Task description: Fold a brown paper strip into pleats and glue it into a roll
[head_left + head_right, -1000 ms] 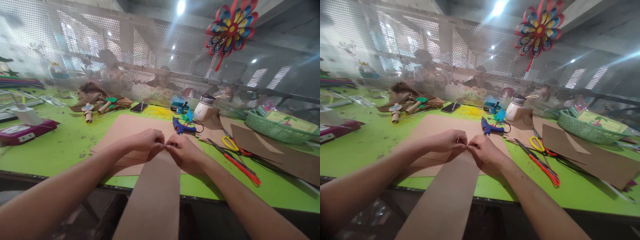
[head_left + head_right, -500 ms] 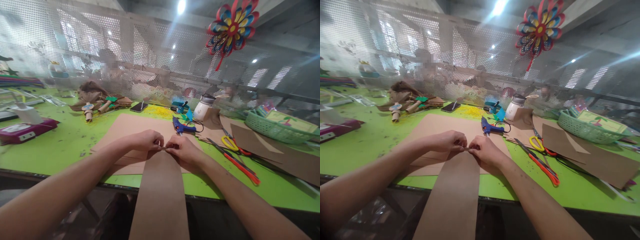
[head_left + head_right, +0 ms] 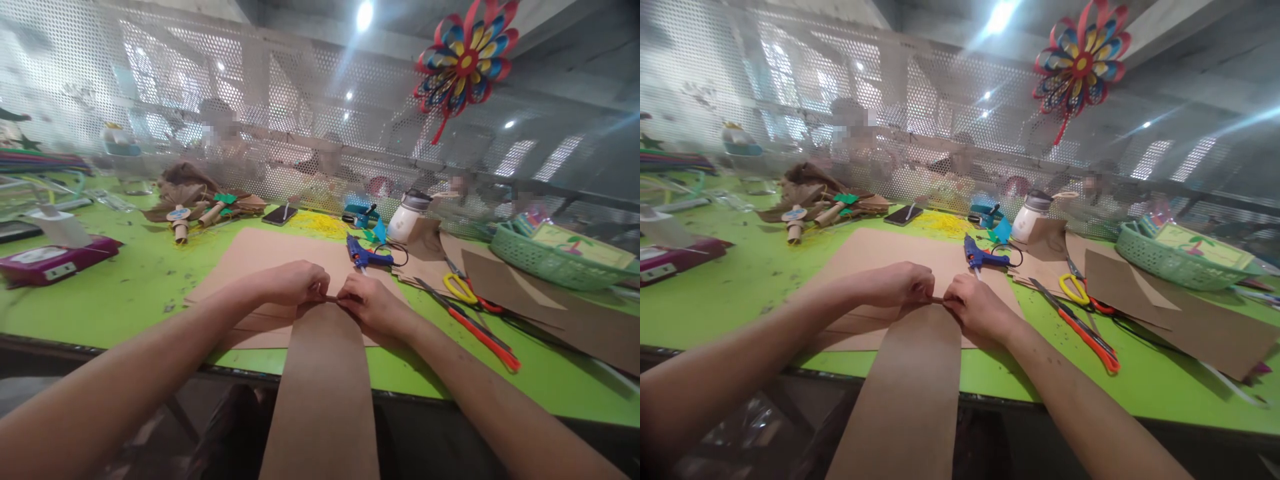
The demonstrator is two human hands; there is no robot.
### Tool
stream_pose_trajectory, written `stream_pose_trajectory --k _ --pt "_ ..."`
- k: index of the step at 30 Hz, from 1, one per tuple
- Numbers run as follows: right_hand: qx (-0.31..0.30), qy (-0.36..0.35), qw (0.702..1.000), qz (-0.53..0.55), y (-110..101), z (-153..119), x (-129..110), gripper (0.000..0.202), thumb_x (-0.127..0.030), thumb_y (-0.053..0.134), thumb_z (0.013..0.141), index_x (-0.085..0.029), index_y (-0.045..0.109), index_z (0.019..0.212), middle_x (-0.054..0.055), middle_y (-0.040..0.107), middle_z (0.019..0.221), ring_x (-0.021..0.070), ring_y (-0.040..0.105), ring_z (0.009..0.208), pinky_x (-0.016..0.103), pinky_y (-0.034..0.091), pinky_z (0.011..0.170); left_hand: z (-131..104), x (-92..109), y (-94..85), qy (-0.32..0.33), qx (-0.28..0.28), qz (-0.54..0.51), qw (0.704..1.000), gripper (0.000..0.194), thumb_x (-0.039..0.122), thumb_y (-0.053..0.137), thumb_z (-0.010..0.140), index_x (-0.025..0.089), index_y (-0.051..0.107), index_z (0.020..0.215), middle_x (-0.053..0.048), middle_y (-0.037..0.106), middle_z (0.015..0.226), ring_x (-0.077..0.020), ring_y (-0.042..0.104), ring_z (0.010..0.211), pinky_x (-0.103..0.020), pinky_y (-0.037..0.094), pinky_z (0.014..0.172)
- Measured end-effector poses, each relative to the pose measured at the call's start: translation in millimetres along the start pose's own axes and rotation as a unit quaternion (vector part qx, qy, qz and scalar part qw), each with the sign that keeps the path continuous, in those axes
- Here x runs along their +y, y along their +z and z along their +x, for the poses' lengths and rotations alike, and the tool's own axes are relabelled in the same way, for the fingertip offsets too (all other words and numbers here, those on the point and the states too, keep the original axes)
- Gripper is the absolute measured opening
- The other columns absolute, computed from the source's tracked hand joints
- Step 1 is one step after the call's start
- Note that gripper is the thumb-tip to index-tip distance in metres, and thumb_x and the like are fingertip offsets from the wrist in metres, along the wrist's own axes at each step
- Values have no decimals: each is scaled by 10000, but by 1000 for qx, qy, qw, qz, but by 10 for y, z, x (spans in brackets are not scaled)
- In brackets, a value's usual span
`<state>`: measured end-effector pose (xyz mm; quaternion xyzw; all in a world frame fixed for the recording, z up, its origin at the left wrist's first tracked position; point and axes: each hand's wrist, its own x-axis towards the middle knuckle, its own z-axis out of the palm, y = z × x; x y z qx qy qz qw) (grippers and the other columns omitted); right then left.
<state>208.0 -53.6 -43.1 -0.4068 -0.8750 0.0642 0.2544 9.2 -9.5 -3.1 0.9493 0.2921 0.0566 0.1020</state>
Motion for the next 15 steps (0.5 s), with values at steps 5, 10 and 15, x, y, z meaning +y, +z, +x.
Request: stream_pose_trajectory --k 5,10,15 --pt "-6 -9 1000 -7 -17 -22 17 99 -132 550 839 -147 633 787 56 592 802 160 530 783 279 418 717 21 -78 35 21 -13 -5 1000 202 42 498 658 171 629 743 3 632 737 -104 505 619 -196 362 570" --pt "-23 -10 1000 -13 -51 -26 -1 117 -121 532 846 -147 638 802 57 590 818 155 529 787 269 418 715 17 -60 -16 40 -30 14 999 236 11 501 642 166 641 753 -2 622 727 -108 512 627 -200 358 581" --pt "-40 -18 999 -30 -77 -39 0 129 -122 520 844 -153 645 845 58 591 841 154 531 786 267 418 702 -6 -69 -24 36 -25 9 999 309 2 489 616 186 660 796 0 636 740 -117 523 635 -205 352 574"
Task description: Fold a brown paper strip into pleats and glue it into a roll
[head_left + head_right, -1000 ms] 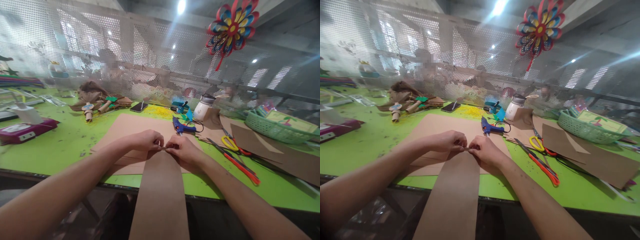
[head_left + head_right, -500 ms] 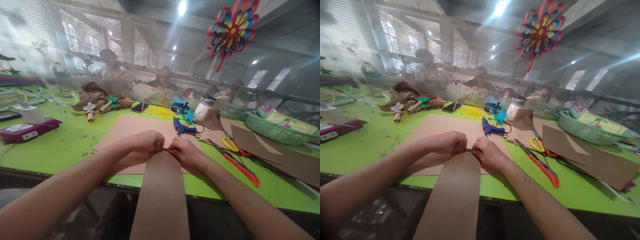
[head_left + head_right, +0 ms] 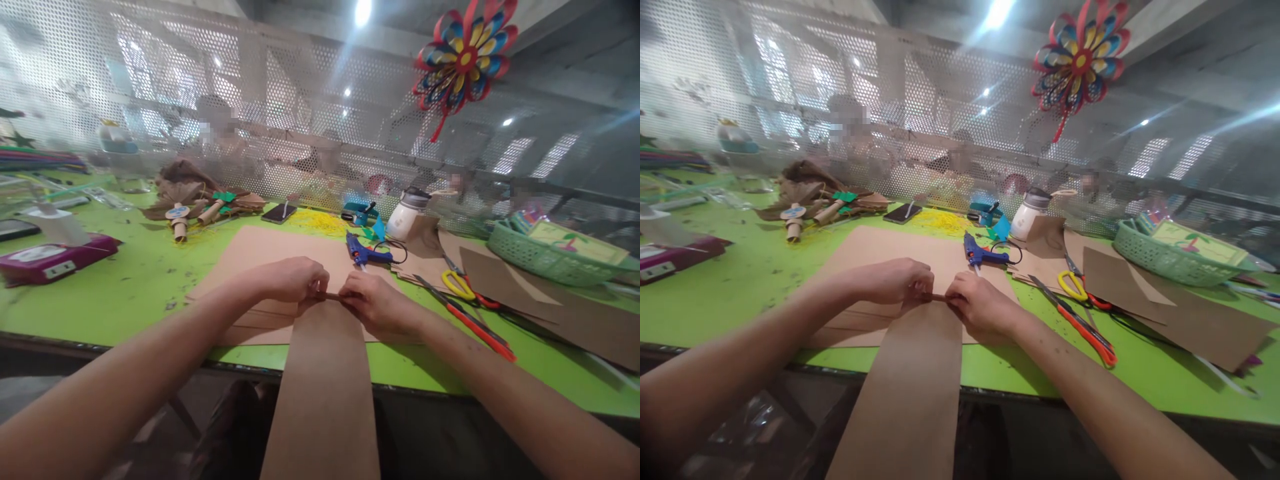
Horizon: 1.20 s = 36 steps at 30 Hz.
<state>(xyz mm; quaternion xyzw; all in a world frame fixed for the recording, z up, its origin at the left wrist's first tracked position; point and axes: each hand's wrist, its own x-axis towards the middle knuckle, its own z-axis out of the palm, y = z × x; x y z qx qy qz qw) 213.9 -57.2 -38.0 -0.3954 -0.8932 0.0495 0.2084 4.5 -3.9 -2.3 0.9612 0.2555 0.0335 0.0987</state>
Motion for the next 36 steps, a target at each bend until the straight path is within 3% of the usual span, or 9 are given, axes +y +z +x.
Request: stream_pose_trajectory --k 18,26,31,36 --pt "-4 -25 998 -54 14 -50 28 81 -136 523 814 -164 597 794 55 572 807 167 522 784 285 420 692 -96 65 -13 39 6 42 998 129 73 516 714 191 562 745 -4 550 771 -131 494 654 -237 341 594" --pt "-12 -47 994 -102 -16 -74 -66 77 -123 504 808 -150 576 807 70 555 812 165 495 756 286 399 659 -141 108 -44 19 3 28 999 85 131 523 766 200 566 791 -3 530 764 -134 493 656 -237 327 586" --pt "-30 -82 977 -195 -31 -89 -125 68 -153 502 810 -133 568 808 106 539 822 211 467 794 322 397 659 -146 170 -59 34 5 58 998 59 151 518 790 192 559 781 -10 520 757 -132 461 624 -240 297 548" --pt "-70 -118 949 -285 -54 -104 -175 108 -87 474 824 -111 578 833 125 541 839 232 456 809 339 405 672 -142 129 -91 21 -13 54 998 122 122 520 747 193 592 815 -16 561 803 -131 481 645 -234 313 562"
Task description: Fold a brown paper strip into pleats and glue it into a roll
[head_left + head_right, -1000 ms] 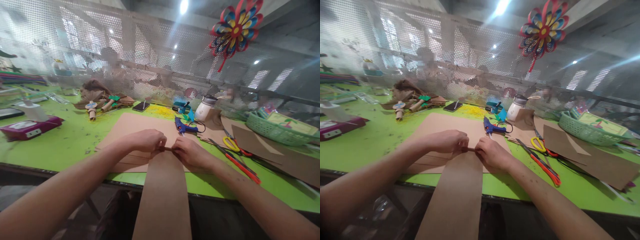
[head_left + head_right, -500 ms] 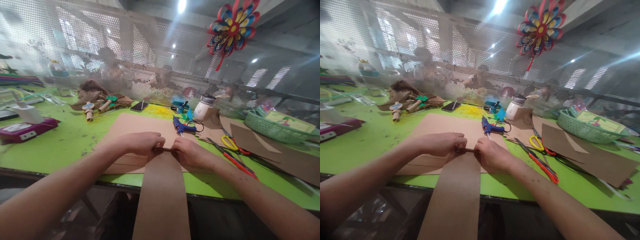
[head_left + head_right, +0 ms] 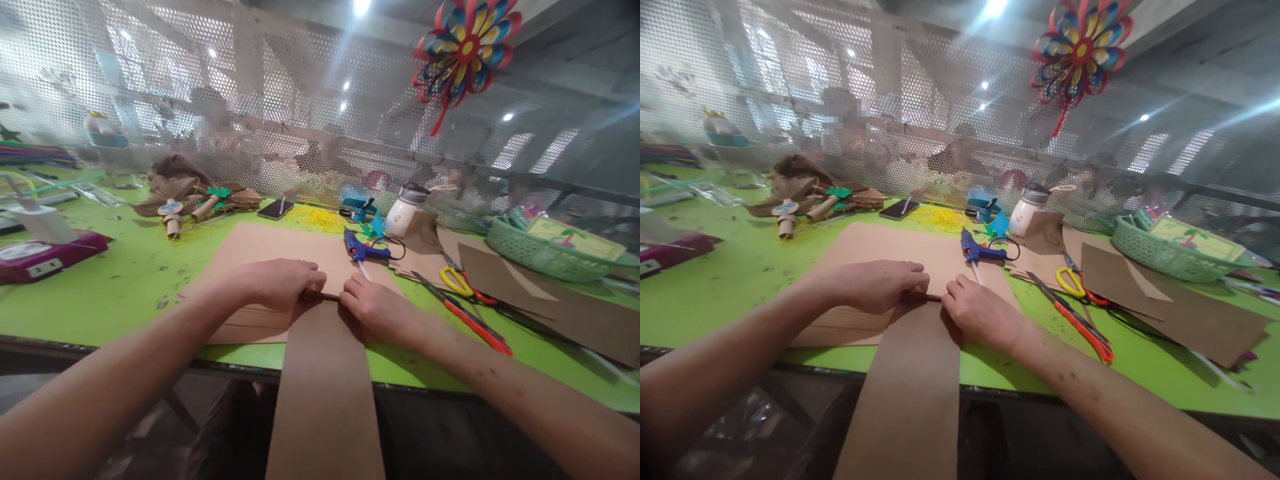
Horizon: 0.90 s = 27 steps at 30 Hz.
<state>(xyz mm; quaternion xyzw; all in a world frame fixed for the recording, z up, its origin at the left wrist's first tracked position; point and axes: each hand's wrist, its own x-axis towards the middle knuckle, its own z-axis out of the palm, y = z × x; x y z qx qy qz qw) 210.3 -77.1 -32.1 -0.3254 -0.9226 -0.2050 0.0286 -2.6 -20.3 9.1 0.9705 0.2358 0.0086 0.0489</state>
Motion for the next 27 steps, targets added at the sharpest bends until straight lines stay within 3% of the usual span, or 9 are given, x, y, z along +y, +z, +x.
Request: stream_pose_trajectory --k 3,5,9,12,16,20,23,27 --pt "7 2 1000 4 -13 -17 -11 130 -72 454 836 -110 578 835 127 541 832 239 450 809 351 410 674 36 -60 -28 -23 -26 -77 996 268 134 549 694 186 625 946 -15 616 862 -136 529 712 -216 358 608" --pt "16 9 1000 15 -11 -35 -21 146 -68 438 848 -110 577 836 127 541 832 238 450 815 355 414 687 79 -76 -39 -48 -24 -134 989 250 198 507 753 165 644 959 -17 644 837 -134 543 711 -212 368 619" --pt "53 42 997 47 18 -87 -57 182 -80 406 879 -112 582 843 117 535 830 217 452 784 342 422 683 151 -41 -37 -86 10 -189 978 439 367 320 901 133 643 717 -20 613 670 -115 482 599 -223 350 590" --pt "110 66 989 79 52 -114 -77 210 -103 381 900 -103 588 938 123 539 859 217 462 809 347 434 712 142 -29 -32 -92 4 -204 975 475 466 354 882 141 541 590 8 499 570 -102 381 542 -226 309 534" --pt "185 74 976 87 73 -101 -54 255 -114 360 912 -89 564 1064 136 551 897 225 471 847 369 446 749 84 -57 -22 -96 -16 -302 948 472 563 414 825 154 495 605 29 430 584 -103 341 563 -228 300 542" --pt "211 77 971 82 63 -68 -12 254 -97 370 905 -76 561 1071 141 559 919 225 474 865 375 452 768 73 -59 10 -78 -28 -397 914 415 536 472 798 147 568 691 24 471 648 -111 368 616 -228 311 594" --pt "228 86 965 95 63 -52 -15 246 -97 393 898 -67 565 1071 147 561 940 226 484 889 372 455 784 89 -50 39 -69 -25 -443 894 376 502 519 777 144 540 664 29 445 634 -103 358 601 -224 286 572" --pt "267 124 938 182 57 -39 -28 274 -80 425 862 -103 578 1087 138 552 999 212 511 945 352 461 820 96 -38 33 -89 -15 -463 882 348 466 547 764 151 488 629 44 384 577 -89 306 546 -227 230 523"
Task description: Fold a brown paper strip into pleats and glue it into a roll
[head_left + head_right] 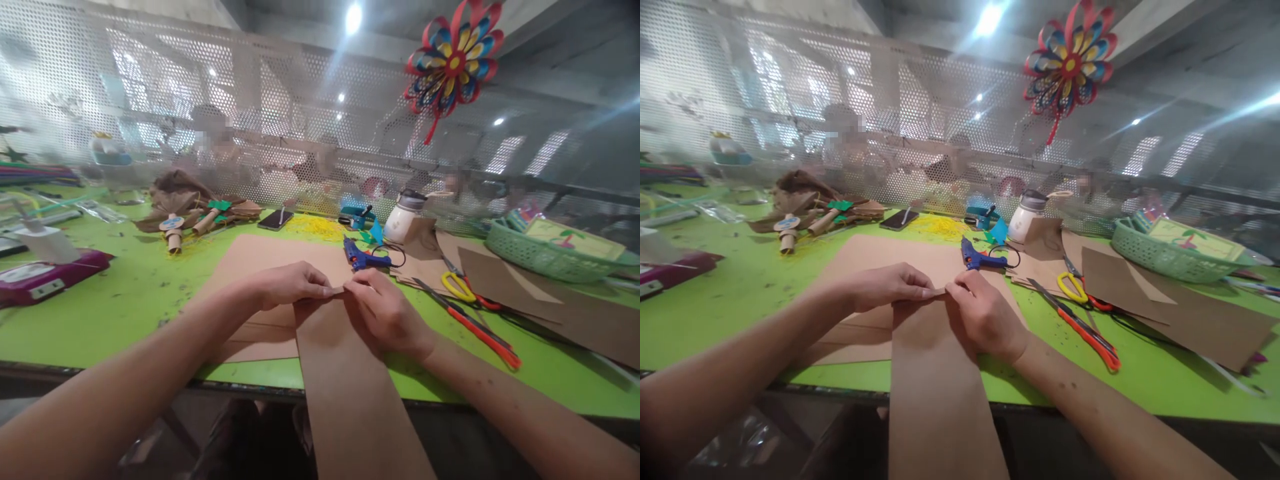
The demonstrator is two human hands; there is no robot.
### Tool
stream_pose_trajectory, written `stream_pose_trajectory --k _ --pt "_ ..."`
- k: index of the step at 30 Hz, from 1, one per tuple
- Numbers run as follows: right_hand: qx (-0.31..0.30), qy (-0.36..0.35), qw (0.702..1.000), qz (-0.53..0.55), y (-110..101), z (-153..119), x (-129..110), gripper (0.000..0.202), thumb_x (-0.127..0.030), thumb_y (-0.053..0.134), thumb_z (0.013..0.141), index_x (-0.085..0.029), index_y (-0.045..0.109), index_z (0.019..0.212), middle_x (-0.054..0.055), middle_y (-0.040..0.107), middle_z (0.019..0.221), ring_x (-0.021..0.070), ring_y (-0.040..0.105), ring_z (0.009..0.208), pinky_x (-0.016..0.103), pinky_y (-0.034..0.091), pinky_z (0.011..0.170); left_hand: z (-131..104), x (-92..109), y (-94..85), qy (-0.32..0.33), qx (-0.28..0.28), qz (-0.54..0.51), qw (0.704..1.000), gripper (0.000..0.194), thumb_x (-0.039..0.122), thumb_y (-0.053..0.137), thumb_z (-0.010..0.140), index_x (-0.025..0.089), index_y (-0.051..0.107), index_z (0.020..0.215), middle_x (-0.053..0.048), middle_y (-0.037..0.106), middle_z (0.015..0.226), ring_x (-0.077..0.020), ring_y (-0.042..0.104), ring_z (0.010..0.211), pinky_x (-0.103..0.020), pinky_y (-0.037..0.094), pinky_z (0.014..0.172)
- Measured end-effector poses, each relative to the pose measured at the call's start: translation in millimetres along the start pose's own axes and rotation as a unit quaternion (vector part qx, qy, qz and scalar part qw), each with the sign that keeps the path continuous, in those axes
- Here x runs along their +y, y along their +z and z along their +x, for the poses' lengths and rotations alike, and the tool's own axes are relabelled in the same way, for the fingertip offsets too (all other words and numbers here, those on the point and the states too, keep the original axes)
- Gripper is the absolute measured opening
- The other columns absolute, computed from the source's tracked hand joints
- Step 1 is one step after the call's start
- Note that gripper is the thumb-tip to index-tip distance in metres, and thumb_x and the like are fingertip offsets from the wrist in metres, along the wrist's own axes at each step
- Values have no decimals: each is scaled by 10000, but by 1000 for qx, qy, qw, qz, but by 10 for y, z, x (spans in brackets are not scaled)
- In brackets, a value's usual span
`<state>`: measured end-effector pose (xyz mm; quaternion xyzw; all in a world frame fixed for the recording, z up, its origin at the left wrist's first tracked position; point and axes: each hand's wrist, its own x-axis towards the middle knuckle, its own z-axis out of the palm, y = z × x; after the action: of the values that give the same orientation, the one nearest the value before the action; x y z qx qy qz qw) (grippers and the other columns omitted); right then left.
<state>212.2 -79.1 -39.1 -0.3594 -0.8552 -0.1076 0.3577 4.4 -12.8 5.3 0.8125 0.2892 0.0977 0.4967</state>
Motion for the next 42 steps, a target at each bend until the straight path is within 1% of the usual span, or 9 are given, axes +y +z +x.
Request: stream_pose_trajectory --k 4,8,11,13,15,19,27,34,42 --pt "19 155 976 149 -29 80 49 366 -116 529 769 -143 572 1131 108 568 1048 193 550 916 320 479 770 -18 58 -13 1 21 50 998 336 443 539 772 147 495 620 44 381 567 -90 303 543 -230 222 521" --pt "-66 322 898 294 -14 211 139 241 -298 562 791 -141 635 960 54 630 825 157 564 700 281 447 619 -28 72 -22 11 25 66 997 346 470 530 778 143 541 667 43 389 588 -91 314 554 -227 232 527" --pt "-129 365 846 367 23 263 141 383 -487 528 803 -149 578 630 1 523 569 111 452 510 261 346 501 -28 42 -31 17 27 58 998 364 491 519 786 144 549 681 42 392 601 -91 313 560 -226 233 529" --pt "-120 382 808 433 34 268 107 429 -519 535 789 -162 507 552 -25 442 505 97 388 474 257 300 481 -25 18 -38 19 28 56 998 350 476 522 789 142 558 692 41 401 610 -90 317 567 -224 235 532" --pt "-88 387 790 467 26 265 65 400 -495 594 755 -164 501 551 -36 425 512 89 365 480 253 282 487 -19 -2 -42 20 27 47 998 323 453 534 785 141 578 716 39 425 620 -90 330 574 -221 241 535" --pt "-48 376 809 449 -6 256 21 341 -438 644 728 -150 546 573 -33 453 535 88 374 512 248 276 508 -2 -9 -31 14 39 44 998 290 429 563 761 148 631 785 30 496 653 -97 374 597 -217 267 555" --pt "-19 386 818 427 16 222 36 315 -440 662 702 -145 606 610 -36 462 505 91 382 489 254 285 503 8 38 19 31 42 40 998 287 382 566 768 134 654 884 13 547 695 -102 423 632 -208 299 583" --pt "0 383 828 410 23 206 77 309 -420 676 686 -152 580 567 -36 458 503 92 378 492 250 291 499 34 -16 34 71 58 124 988 289 386 499 814 150 648 891 -6 599 734 -121 493 672 -209 357 610" --pt "36 394 831 390 100 172 93 267 -407 658 708 -145 629 668 -8 508 587 104 388 536 246 306 507 63 33 76 54 109 196 973 317 377 476 812 144 665 915 -15 625 722 -130 510 653 -210 352 580"
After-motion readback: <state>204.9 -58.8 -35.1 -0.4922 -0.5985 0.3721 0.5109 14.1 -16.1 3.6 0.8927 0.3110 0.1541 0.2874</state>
